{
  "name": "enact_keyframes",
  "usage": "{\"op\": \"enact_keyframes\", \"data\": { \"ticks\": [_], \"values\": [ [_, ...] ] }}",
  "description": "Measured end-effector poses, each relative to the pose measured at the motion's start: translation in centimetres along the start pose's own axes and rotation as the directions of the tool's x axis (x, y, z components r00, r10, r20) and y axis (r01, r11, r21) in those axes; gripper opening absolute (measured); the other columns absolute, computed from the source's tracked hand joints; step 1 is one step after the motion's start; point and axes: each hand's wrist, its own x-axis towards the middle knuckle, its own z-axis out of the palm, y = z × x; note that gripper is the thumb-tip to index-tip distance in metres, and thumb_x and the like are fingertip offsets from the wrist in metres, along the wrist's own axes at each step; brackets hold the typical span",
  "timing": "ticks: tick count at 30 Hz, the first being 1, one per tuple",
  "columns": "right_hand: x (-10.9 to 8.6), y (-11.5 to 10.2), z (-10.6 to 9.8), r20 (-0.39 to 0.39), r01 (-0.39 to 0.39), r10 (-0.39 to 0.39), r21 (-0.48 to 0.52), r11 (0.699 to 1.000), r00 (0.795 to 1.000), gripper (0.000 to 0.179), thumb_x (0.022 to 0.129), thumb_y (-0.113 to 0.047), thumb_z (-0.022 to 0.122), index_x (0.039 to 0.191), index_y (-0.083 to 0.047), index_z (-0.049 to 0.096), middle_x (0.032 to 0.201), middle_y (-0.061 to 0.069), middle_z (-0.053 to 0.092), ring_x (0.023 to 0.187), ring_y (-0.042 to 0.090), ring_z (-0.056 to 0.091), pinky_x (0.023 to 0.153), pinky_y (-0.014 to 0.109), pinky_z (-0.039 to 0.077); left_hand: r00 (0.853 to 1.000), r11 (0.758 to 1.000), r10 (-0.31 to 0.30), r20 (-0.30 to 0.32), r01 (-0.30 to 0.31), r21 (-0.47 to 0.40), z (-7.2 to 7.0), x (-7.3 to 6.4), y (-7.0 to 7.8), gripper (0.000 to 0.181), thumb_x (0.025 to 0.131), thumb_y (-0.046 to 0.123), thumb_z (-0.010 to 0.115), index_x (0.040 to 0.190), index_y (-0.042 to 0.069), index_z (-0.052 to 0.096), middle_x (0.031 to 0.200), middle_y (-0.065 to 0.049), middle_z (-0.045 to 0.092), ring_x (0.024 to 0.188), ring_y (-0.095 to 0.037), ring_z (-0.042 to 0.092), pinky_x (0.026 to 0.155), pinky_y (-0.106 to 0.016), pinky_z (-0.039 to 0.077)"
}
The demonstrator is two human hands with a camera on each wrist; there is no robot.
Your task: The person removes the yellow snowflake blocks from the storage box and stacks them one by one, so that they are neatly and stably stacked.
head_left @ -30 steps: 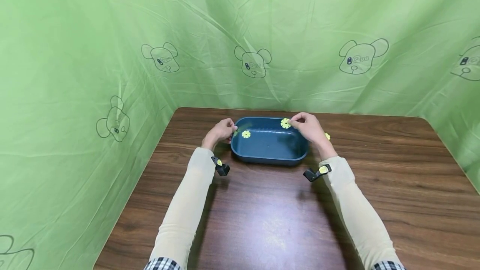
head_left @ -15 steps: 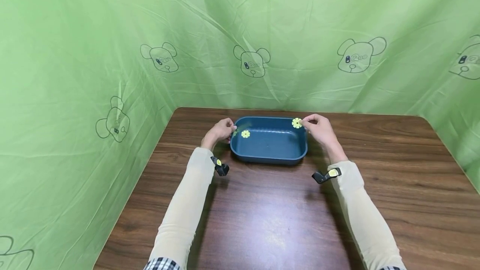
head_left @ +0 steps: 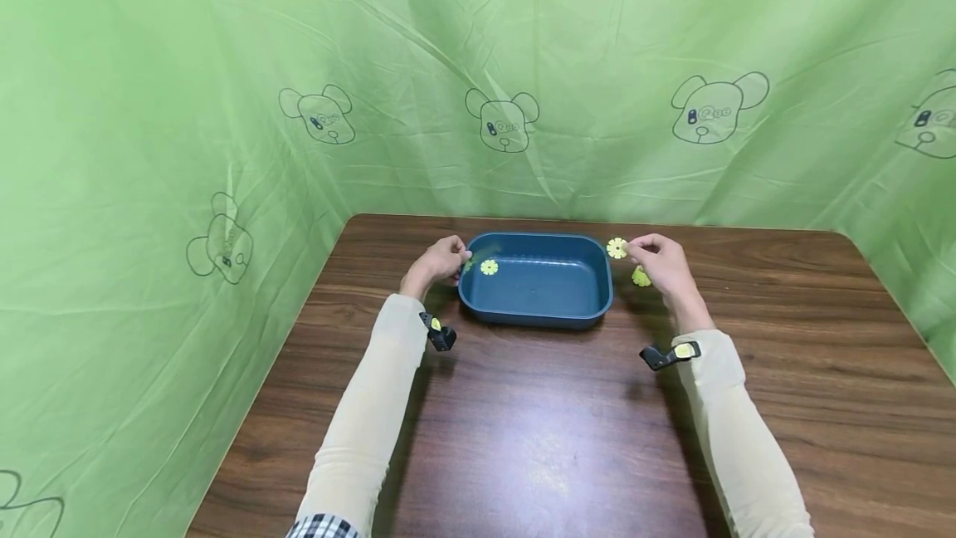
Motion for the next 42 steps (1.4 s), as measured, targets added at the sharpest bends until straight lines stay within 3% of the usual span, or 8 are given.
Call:
{"op": "enact_keyframes", "data": {
  "ticks": [10, 15, 24, 29, 35, 42],
  "values": [
    [0.5, 1.7, -1.8, -0.051, -0.082, 0.081, 0.000, 0.997, 0.995, 0.027, 0.093, -0.024, 0.062, 0.103, 0.000, 0.057, 0.075, -0.013, 0.054, 0.067, -0.003, 0.051, 0.062, 0.015, 0.046, 1.000, 1.000, -0.015, 0.009, 0.015, 0.001, -0.2, 0.5, 0.2, 0.015, 0.102, 0.022, 0.046, 0.096, 0.008, 0.044, 0.083, -0.010, 0.047, 0.069, -0.019, 0.051, 0.068, -0.035, 0.056],
    [0.8, 2.7, -2.5, -0.064, -0.146, 0.143, -0.049, 0.988, 0.988, 0.028, 0.093, -0.025, 0.061, 0.105, 0.000, 0.057, 0.073, -0.011, 0.054, 0.065, 0.001, 0.051, 0.062, 0.021, 0.047, 1.000, 1.000, -0.017, 0.013, 0.018, -0.005, -0.3, 0.8, 0.3, 0.015, 0.102, 0.022, 0.047, 0.097, 0.008, 0.044, 0.084, -0.009, 0.047, 0.069, -0.018, 0.051, 0.068, -0.034, 0.055],
    [1.2, 4.1, -3.1, -0.048, -0.267, 0.262, -0.141, 0.953, 0.964, 0.040, 0.095, -0.032, 0.057, 0.118, 0.001, 0.057, 0.097, 0.007, 0.057, 0.078, 0.016, 0.057, 0.074, 0.033, 0.050, 1.000, 1.000, -0.017, 0.024, 0.017, 0.003, -0.5, 1.3, 0.3, 0.015, 0.102, 0.021, 0.047, 0.096, 0.007, 0.045, 0.085, -0.010, 0.047, 0.070, -0.019, 0.051, 0.070, -0.036, 0.056],
    [1.5, 4.4, -3.2, -0.046, -0.260, 0.256, -0.203, 0.944, 0.965, 0.041, 0.095, -0.032, 0.057, 0.117, 0.002, 0.059, 0.102, 0.012, 0.058, 0.081, 0.022, 0.059, 0.076, 0.034, 0.049, 1.000, 1.000, -0.019, 0.024, 0.019, 0.004, -0.5, 1.4, 0.3, 0.015, 0.101, 0.021, 0.047, 0.096, 0.007, 0.045, 0.084, -0.010, 0.047, 0.069, -0.018, 0.051, 0.068, -0.035, 0.056],
    [1.5, 4.7, -3.3, -0.071, -0.237, 0.227, -0.282, 0.930, 0.971, 0.036, 0.092, -0.031, 0.060, 0.110, 0.001, 0.064, 0.077, -0.001, 0.062, 0.074, 0.020, 0.057, 0.064, 0.026, 0.044, 1.000, 1.000, -0.013, 0.017, 0.013, 0.010, -0.3, 0.9, 0.2, 0.015, 0.102, 0.022, 0.047, 0.097, 0.007, 0.045, 0.084, -0.010, 0.047, 0.069, -0.018, 0.051, 0.069, -0.035, 0.056],
    [1.2, 5.3, -3.2, -0.093, -0.219, 0.199, -0.319, 0.922, 0.976, 0.038, 0.090, -0.034, 0.062, 0.107, -0.001, 0.065, 0.083, 0.006, 0.063, 0.075, 0.019, 0.052, 0.069, 0.028, 0.040, 1.000, 1.000, 0.001, 0.004, -0.001, 0.011, -0.1, 0.5, 0.0, 0.015, 0.102, 0.022, 0.046, 0.096, 0.008, 0.044, 0.084, -0.009, 0.047, 0.070, -0.019, 0.051, 0.070, -0.036, 0.056]
  ]
}}
